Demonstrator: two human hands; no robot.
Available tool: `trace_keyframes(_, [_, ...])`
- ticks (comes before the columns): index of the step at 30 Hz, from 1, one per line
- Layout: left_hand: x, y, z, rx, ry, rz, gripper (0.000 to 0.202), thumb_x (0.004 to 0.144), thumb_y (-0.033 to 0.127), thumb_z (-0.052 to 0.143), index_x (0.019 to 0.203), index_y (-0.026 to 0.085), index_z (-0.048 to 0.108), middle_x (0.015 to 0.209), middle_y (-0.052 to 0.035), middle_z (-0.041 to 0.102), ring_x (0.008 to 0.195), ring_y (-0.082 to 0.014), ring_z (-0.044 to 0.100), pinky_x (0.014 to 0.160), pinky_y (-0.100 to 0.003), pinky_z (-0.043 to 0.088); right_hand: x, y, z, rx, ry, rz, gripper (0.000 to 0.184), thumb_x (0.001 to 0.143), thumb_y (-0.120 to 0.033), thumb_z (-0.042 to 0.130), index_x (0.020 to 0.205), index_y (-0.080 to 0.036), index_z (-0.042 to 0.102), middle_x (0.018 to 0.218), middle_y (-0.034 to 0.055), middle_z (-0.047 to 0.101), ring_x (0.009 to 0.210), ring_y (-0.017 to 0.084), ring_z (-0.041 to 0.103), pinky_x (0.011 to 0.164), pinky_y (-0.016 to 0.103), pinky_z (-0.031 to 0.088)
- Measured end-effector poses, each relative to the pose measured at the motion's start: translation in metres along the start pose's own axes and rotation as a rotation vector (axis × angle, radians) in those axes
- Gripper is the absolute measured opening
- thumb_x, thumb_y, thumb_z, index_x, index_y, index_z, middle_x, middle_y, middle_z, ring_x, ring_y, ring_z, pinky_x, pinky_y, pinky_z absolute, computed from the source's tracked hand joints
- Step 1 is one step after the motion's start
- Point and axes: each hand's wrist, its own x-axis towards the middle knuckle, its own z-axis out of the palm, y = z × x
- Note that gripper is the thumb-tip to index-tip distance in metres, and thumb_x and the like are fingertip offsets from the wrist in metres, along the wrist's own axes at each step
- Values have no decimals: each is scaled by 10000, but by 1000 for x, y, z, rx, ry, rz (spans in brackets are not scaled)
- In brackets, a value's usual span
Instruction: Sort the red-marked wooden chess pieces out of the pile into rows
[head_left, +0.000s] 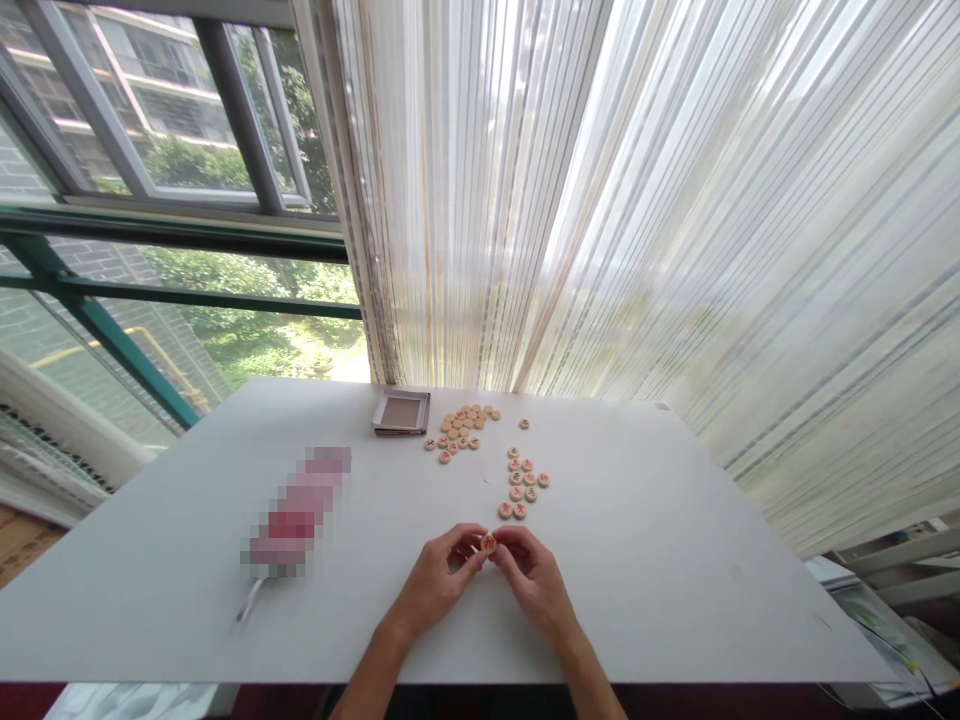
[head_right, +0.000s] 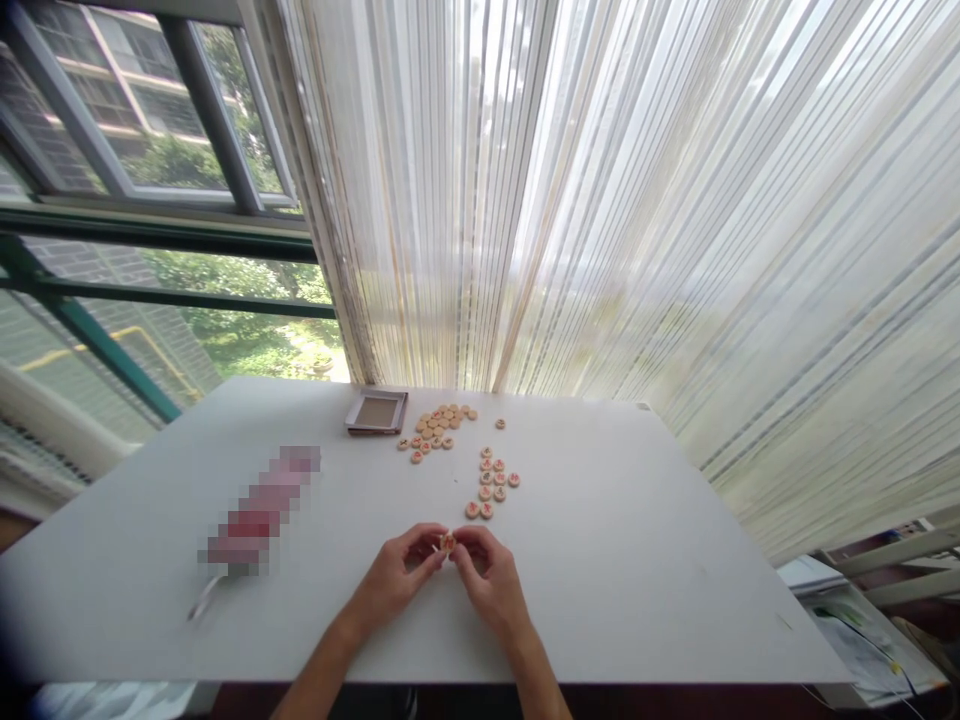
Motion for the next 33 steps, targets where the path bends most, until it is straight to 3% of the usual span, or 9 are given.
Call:
trace_keyframes(16, [-5,-1,3,133,10,46,299,843,405,614,1033,192,703,900,-65,725,724,-177,634,706,-287,538,1,10,1,-56,50,35,308,813,-496,668,818,-190,639,736,24,692,694,187,669,638,277,538])
trace_keyframes(23, [-5,2,4,171,-2,56,283,862,400,597,1043,203,692,902,-53,724,724,-170,632,695,-268,521,-1,9,1,-14,66,52,334,829,-522,637,797,-190,648,747,46,712,715,213,689,677,316,556])
trace_keyframes(33, [-5,-1,2,112,-2,34,270,880,379,583,1089,216,638,940,-52,728,778,-182,669,741,-277,543,0,5,1,33,30,40,270,866,-459,615,902,-195,655,838,53,711,782,214,693,746,331,562])
